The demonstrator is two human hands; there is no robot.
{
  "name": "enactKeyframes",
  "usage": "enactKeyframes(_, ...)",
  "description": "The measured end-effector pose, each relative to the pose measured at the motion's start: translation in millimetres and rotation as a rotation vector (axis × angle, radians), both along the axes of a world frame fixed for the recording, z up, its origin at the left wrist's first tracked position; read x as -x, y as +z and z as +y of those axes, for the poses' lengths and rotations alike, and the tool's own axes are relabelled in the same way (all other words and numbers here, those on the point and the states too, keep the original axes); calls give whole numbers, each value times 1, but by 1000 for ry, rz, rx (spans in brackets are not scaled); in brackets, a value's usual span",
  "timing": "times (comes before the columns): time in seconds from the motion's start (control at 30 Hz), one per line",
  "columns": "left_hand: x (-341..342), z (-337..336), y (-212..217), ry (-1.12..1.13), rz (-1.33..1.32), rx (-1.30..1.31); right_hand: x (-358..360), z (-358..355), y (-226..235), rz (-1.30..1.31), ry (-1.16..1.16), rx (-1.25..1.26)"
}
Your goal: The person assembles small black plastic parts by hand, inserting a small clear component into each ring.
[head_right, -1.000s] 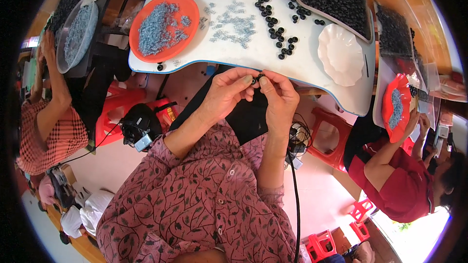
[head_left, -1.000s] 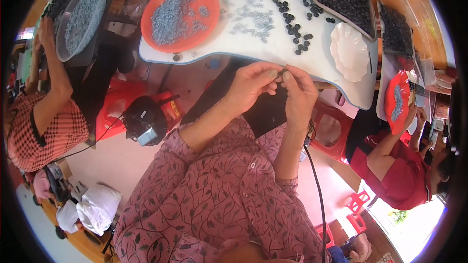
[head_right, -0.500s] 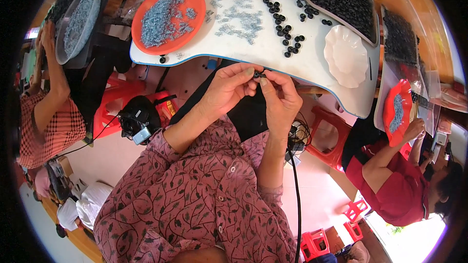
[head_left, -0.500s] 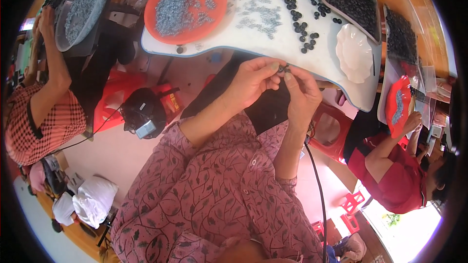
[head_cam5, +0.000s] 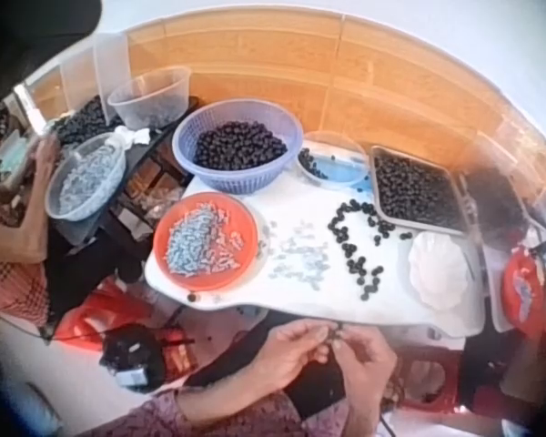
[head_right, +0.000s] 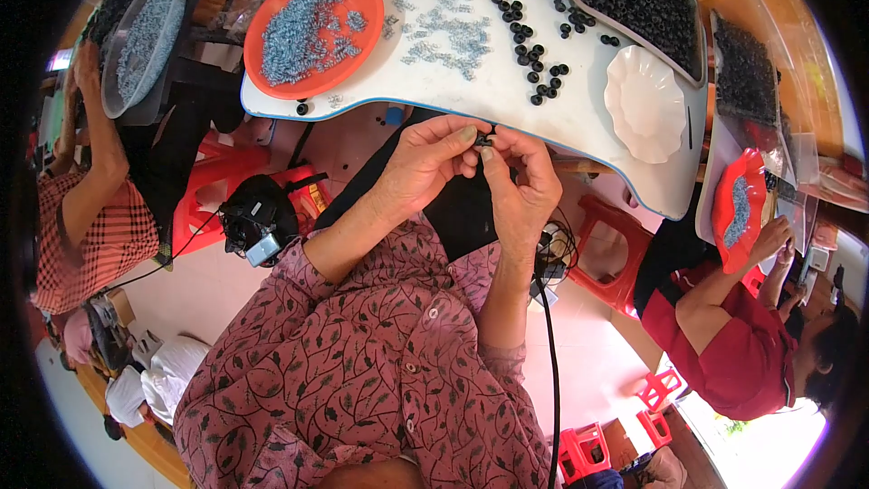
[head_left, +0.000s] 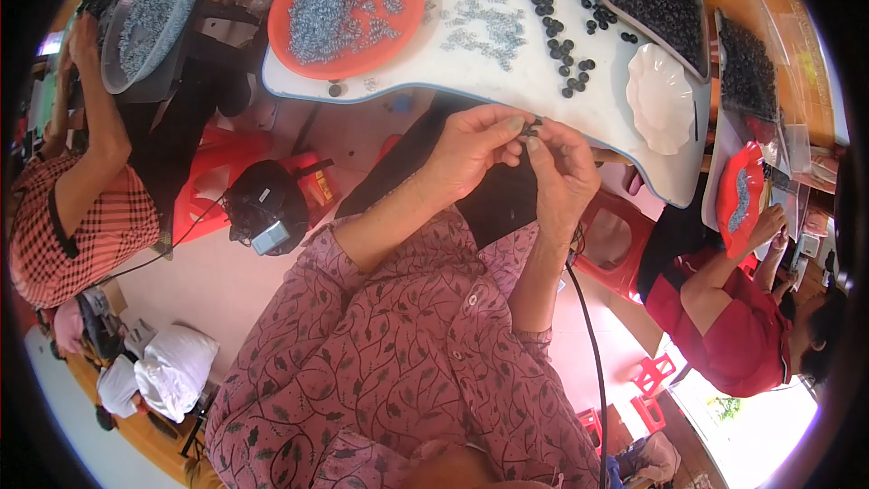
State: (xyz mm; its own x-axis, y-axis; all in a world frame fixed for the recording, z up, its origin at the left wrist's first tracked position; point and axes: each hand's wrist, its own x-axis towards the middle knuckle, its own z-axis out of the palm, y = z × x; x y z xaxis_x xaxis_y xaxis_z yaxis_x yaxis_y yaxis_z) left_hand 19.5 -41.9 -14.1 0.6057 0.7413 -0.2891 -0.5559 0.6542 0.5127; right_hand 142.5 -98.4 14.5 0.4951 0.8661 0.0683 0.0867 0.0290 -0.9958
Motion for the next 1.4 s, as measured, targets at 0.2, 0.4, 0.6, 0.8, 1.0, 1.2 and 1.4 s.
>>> enactKeyframes(0.2,0,-1,1,1,35,-20,1,1,0,-13,4,-7)
enactKeyframes(0.4,-1,-1,0,9,38,-23,2,1,0,-86,10,-37)
enactKeyframes(0.6,-1,-1,-1,24,-4,-18,5,2,2,-193,18,-85)
enactKeyframes(0.8,0,1,0,17,-8,23,7,2,-3,-54,-19,-88)
enactKeyframes(1.0,1,3,2,-9,-89,99,7,1,-8,121,-63,-122)
enactKeyframes(1.2,2,3,2,0,-79,107,8,2,-8,131,-70,-132)
enactKeyframes(1.4,2,2,-1,5,-62,73,9,2,-7,109,-76,-147)
